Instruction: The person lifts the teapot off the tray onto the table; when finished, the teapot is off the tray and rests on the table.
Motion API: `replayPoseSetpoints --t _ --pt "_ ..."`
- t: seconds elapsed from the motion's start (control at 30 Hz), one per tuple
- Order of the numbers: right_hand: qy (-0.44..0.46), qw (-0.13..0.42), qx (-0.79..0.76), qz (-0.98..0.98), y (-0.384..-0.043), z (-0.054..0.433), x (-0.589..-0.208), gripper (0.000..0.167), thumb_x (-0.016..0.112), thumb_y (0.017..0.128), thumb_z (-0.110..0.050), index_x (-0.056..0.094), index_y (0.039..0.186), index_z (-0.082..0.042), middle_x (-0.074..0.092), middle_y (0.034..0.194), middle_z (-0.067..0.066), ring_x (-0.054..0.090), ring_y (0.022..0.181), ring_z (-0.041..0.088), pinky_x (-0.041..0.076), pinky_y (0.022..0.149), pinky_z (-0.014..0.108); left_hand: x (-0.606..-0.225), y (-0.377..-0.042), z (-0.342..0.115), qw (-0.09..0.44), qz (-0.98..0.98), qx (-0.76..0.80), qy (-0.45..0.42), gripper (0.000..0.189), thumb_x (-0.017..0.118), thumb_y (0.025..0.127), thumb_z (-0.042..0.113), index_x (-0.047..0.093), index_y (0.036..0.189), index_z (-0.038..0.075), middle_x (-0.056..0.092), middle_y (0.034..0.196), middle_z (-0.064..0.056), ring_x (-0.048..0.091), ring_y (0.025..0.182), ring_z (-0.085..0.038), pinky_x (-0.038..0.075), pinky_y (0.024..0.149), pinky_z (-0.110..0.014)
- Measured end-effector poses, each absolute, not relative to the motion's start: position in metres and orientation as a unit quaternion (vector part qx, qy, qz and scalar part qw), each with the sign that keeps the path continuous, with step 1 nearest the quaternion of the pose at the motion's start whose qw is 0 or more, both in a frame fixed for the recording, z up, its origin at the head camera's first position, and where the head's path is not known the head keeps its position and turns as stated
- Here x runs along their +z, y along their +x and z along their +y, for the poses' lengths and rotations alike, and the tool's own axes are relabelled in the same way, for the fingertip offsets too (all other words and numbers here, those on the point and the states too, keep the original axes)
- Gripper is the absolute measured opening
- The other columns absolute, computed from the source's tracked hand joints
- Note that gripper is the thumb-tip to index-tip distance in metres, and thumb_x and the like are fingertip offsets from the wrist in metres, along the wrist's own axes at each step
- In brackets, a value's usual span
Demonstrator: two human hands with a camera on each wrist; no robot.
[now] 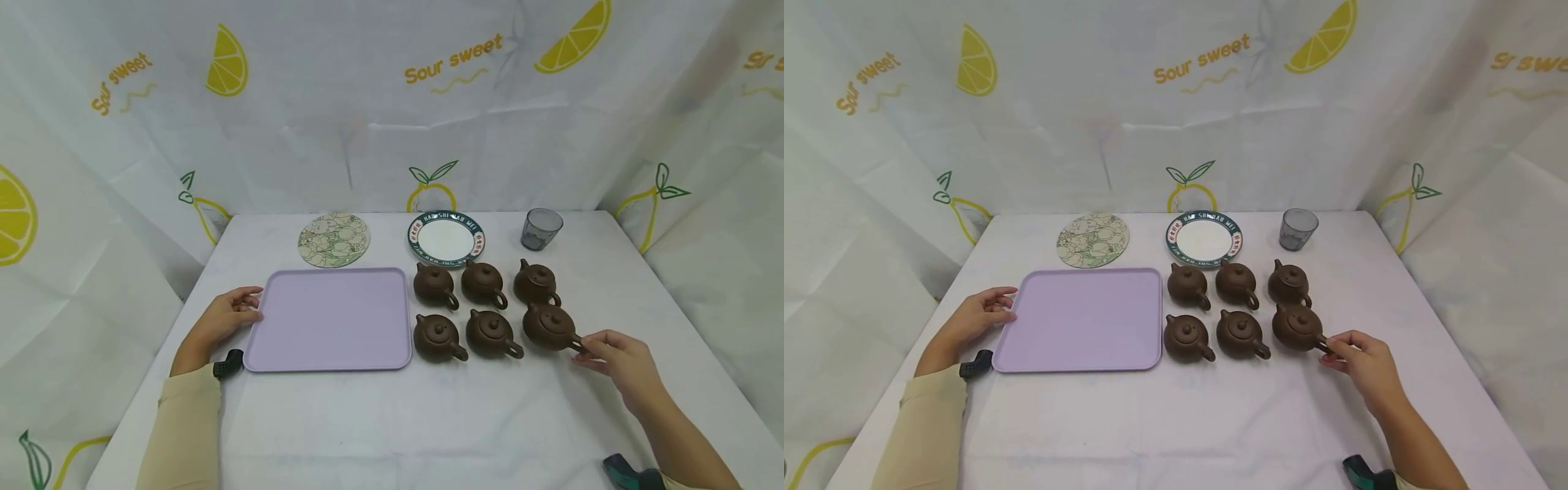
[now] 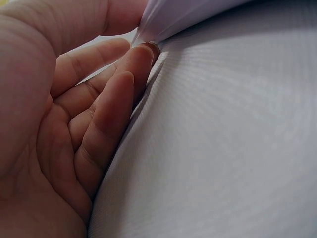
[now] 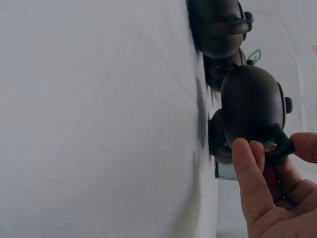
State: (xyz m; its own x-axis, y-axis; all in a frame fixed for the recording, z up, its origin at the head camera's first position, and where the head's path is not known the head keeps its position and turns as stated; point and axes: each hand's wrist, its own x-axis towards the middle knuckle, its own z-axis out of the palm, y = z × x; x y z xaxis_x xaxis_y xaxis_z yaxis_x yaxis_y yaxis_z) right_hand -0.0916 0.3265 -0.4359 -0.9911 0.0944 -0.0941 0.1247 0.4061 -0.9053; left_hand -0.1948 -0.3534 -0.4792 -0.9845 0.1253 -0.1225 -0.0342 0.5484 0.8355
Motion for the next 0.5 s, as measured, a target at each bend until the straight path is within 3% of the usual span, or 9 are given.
replayPoseSetpoints --t 0.23,0.5 --pt "0.078 0.034 -0.554 0.828 -0.091 0.331 -0.446 0.025 0.051 0.099 -0.007 0.059 0.096 0.016 0.065 0.088 -0.001 0.067 0.075 0.011 0.054 0.069 0.025 -0.476 -0.191 -0.354 0.081 0.876 0.474 0.027 0.063 0.074 0.082 0.005 0.047 0.139 -0.004 0.058 0.11 -0.019 0.057 0.081 -0.007 0.046 0.07 -0.019" --pt "0.089 0.046 -0.546 0.832 -0.089 0.331 -0.449 0.026 0.049 0.099 -0.008 0.058 0.095 0.015 0.064 0.09 0.006 0.068 0.075 0.013 0.054 0.069 0.025 -0.48 -0.189 -0.356 0.074 0.874 0.479 0.027 0.061 0.074 0.081 0.003 0.049 0.137 -0.005 0.058 0.109 -0.02 0.057 0.08 -0.008 0.046 0.069 -0.019"
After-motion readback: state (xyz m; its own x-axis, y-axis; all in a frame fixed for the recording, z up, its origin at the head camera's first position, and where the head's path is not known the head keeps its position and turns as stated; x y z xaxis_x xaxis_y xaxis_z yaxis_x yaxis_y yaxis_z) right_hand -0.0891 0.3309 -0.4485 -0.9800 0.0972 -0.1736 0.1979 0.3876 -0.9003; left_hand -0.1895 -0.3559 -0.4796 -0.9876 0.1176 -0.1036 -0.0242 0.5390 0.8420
